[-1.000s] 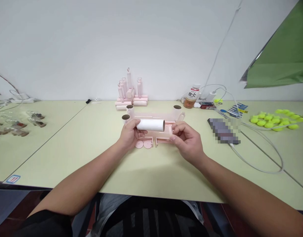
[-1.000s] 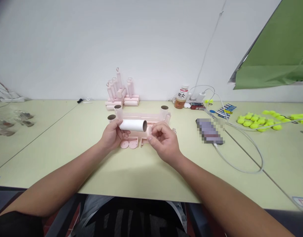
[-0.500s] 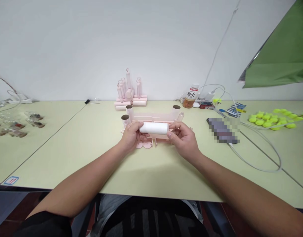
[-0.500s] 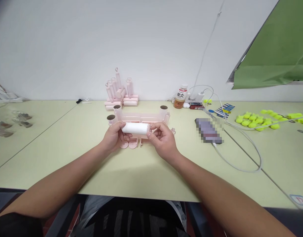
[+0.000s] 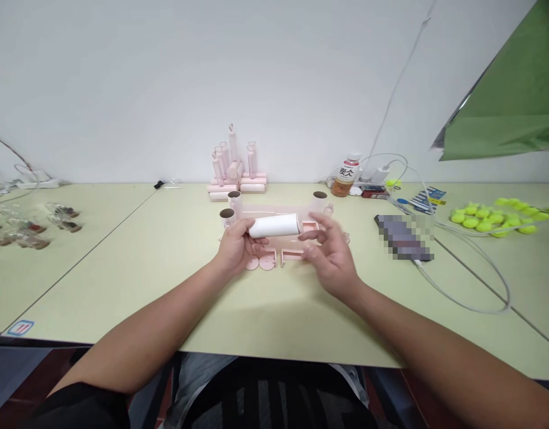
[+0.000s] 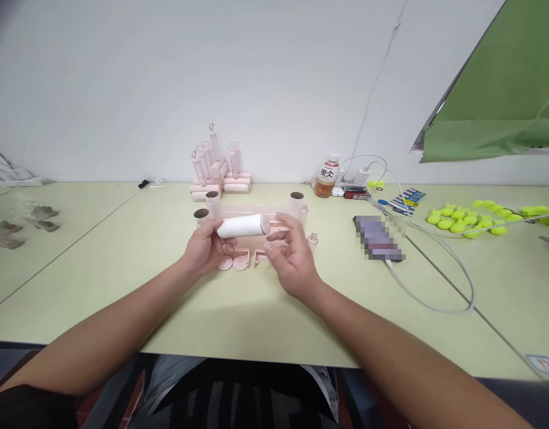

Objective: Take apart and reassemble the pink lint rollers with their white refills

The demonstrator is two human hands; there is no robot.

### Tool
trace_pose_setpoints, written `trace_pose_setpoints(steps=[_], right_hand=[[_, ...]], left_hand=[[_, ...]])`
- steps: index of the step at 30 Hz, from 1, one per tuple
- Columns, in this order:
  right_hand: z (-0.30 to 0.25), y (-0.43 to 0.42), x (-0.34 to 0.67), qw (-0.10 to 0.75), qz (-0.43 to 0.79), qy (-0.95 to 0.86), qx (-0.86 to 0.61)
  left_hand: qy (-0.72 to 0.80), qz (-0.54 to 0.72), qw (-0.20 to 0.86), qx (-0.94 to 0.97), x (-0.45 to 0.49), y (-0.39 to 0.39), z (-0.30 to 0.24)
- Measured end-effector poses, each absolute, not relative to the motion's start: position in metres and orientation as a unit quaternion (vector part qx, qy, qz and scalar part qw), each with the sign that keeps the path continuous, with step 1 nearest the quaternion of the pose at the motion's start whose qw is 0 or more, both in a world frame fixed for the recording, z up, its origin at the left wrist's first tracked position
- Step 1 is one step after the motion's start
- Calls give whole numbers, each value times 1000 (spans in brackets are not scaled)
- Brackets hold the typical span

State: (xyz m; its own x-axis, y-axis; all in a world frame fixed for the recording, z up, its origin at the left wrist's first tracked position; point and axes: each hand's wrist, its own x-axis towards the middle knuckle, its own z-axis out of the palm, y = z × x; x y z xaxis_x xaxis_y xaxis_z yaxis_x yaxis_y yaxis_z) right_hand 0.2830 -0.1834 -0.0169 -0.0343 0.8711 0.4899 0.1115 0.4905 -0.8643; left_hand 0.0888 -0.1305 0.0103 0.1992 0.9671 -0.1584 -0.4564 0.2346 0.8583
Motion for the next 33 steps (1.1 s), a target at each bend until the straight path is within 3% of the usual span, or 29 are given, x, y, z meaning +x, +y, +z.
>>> trace_pose_setpoints(steps=[4, 12, 17, 26, 28, 33], right_hand=[[-26, -186, 279, 491, 381, -696, -359], [-18, -192, 280, 438, 235, -809, -316], [-13, -194, 279, 391, 220, -842, -300], [9, -198, 279, 267, 111, -880, -377], [24, -199, 290, 219, 97, -851, -468], [43, -199, 316, -6, 74, -781, -620]], left_hand=[[370, 533, 679, 344, 88, -129, 8], [348, 554, 667, 357, 93, -136, 10], [342, 509, 683, 398, 93, -144, 16], [367, 447, 657, 484, 94, -153, 17], [361, 457, 651, 486, 94, -153, 17], [364, 457, 655, 480, 92, -151, 17]])
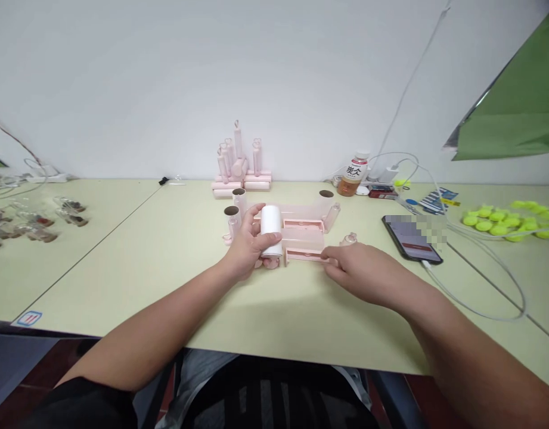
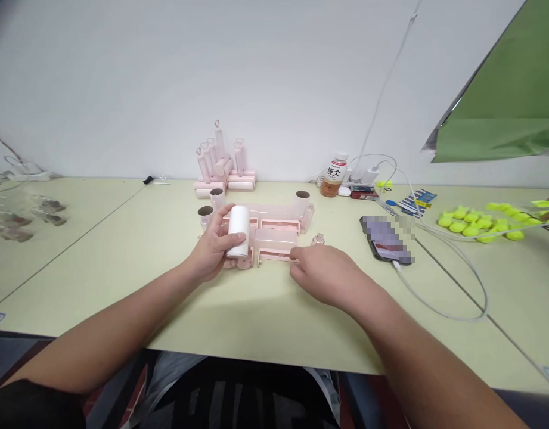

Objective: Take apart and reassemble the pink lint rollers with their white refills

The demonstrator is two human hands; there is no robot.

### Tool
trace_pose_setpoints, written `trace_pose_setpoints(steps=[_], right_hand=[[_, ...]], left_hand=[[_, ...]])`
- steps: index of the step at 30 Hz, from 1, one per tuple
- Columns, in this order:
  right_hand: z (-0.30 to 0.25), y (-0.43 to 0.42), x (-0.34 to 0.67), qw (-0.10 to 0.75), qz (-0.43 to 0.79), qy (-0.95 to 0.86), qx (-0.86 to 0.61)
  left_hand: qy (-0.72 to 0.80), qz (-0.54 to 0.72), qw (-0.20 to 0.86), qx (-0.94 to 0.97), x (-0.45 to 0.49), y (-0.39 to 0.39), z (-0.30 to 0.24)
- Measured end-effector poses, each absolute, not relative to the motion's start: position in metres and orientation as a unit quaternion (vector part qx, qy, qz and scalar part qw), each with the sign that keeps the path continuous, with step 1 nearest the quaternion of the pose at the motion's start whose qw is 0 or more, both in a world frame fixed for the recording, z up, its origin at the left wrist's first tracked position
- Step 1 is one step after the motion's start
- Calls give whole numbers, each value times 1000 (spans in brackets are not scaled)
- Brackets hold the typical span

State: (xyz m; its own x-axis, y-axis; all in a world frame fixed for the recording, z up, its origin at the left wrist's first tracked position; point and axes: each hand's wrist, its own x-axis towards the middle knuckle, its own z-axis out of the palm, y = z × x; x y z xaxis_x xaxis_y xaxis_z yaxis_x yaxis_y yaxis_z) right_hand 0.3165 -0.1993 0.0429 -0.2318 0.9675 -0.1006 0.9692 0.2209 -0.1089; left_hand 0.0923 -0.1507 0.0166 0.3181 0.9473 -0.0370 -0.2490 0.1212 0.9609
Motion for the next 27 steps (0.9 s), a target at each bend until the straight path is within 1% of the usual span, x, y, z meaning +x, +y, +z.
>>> trace_pose_setpoints(steps=[3, 7, 11, 17, 23, 25, 27], right_hand=[[39, -199, 317, 92, -78, 782, 611], [35, -199, 308, 139, -68, 779, 608], [37, -199, 305, 131, -70, 777, 612], [36, -198, 312, 98, -65, 778, 618], [36, -197, 309, 130, -73, 769, 621], [36, -196, 309, 118, -70, 767, 627], [37, -194, 310, 86, -56, 772, 627]], left_hand=[[355, 457, 654, 487, 90, -149, 15], [345, 466, 643, 501, 89, -147, 13], [356, 490, 613, 507, 90, -147, 10], [365, 482, 589, 537, 91, -146, 6], [369, 479, 578, 549, 90, -147, 5], [367, 482, 579, 547, 89, -146, 5], [364, 484, 582, 543, 90, -145, 4]])
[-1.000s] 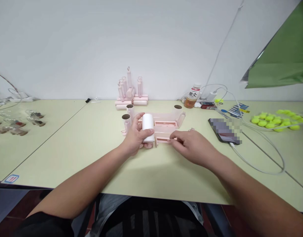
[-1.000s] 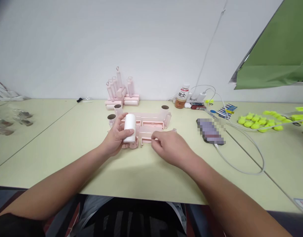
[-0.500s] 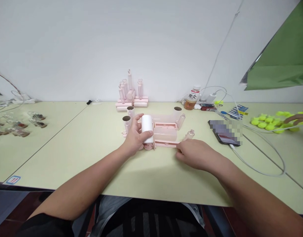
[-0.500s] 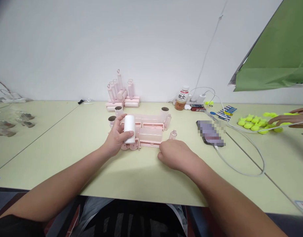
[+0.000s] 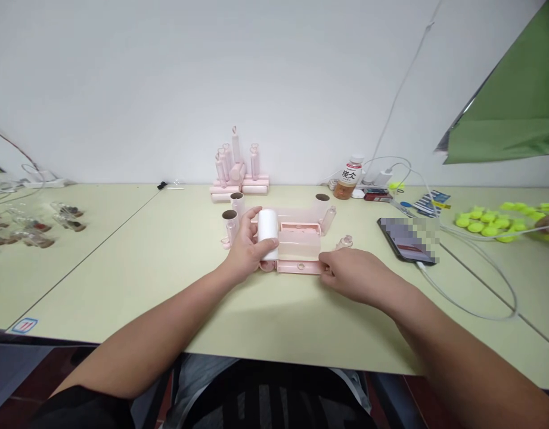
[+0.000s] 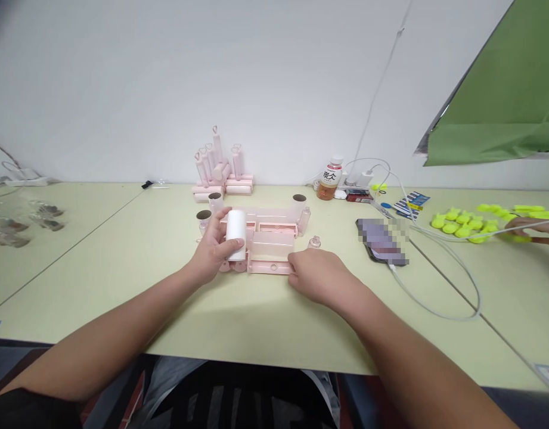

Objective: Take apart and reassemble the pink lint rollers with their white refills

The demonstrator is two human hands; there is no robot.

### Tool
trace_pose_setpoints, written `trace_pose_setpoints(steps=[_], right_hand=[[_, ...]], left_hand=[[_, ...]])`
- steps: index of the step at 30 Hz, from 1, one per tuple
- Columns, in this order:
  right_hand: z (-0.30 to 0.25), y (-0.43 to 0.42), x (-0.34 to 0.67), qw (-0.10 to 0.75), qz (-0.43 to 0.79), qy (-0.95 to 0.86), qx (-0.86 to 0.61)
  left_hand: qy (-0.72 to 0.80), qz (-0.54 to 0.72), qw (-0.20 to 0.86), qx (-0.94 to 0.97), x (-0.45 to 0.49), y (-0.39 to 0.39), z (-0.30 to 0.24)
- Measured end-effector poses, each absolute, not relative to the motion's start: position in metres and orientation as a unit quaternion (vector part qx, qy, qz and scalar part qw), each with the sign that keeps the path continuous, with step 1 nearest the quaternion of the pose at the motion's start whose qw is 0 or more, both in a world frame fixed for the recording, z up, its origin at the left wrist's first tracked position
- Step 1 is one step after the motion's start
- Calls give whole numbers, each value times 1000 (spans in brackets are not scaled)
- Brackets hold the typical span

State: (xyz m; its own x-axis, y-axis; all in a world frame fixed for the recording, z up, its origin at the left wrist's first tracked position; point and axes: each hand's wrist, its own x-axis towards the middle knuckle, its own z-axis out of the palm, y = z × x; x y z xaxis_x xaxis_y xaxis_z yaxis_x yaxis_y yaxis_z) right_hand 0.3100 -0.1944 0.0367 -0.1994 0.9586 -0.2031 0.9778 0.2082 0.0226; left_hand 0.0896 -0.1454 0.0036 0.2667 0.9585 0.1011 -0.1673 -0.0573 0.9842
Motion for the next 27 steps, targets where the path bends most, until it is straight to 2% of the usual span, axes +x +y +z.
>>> trace_pose_setpoints(steps=[10, 19, 24, 27], right_hand=[[38, -195, 307, -63, -75, 805, 585], [20, -180, 305, -264, -250, 742, 562], [17, -178, 300, -340, -390, 657, 548], [14, -177, 296, -356, -467, 619, 522]], left_hand=[[373, 485, 600, 516, 92, -144, 2], [368, 458, 611, 530, 94, -149, 5], [366, 439, 614, 545, 96, -149, 3], [362, 408, 617, 567, 96, -149, 0]])
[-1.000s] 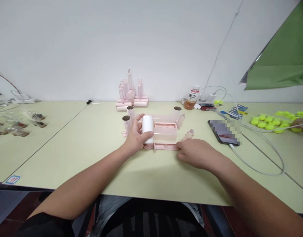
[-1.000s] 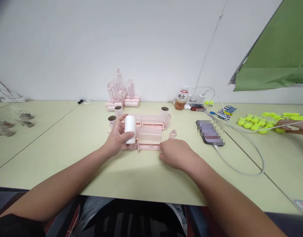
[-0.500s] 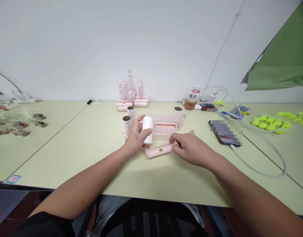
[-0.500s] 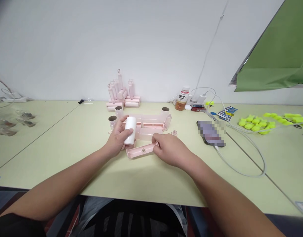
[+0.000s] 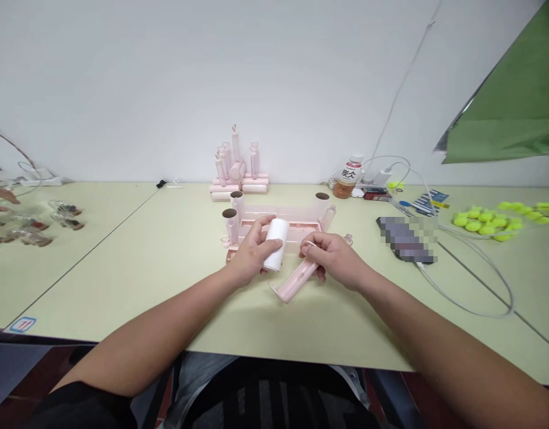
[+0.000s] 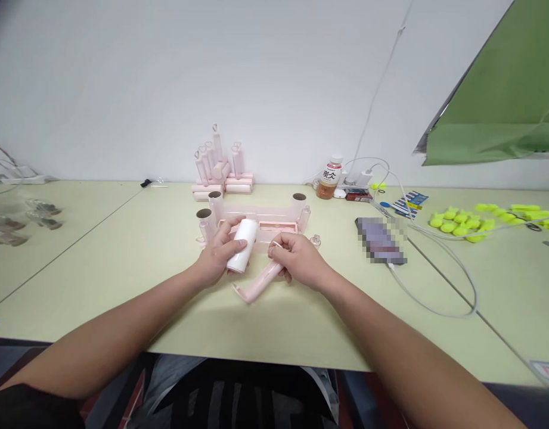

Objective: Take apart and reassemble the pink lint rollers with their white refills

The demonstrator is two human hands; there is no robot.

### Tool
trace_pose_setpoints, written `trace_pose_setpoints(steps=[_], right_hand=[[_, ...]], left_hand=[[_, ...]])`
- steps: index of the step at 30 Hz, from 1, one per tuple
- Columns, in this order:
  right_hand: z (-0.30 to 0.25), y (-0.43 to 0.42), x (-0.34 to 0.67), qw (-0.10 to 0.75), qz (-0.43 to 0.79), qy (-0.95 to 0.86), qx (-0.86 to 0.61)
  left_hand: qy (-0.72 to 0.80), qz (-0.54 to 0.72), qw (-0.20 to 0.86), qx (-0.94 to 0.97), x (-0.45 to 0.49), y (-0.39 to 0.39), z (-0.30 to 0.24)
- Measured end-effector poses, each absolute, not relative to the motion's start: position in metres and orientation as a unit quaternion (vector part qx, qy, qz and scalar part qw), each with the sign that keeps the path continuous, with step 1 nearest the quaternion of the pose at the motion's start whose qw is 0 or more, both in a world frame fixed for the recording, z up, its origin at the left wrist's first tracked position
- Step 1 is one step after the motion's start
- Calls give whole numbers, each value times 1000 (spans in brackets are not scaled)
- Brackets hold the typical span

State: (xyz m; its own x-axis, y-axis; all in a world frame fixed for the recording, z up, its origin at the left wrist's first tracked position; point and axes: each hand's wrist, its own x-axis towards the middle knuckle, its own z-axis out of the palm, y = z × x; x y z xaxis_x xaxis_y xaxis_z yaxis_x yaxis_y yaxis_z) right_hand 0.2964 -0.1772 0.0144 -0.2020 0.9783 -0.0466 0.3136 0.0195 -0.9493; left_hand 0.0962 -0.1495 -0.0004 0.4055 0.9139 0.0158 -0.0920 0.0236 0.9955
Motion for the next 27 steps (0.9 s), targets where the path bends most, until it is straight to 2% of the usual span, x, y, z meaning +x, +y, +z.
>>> trace_pose_setpoints(steps=[8, 27], right_hand=[[4, -173, 294, 370, 601, -539, -460], [7, -173, 297, 400, 639, -494, -433]], left_hand=[[348, 374, 631, 583, 98, -155, 0], [332, 376, 633, 589, 97, -152, -1]])
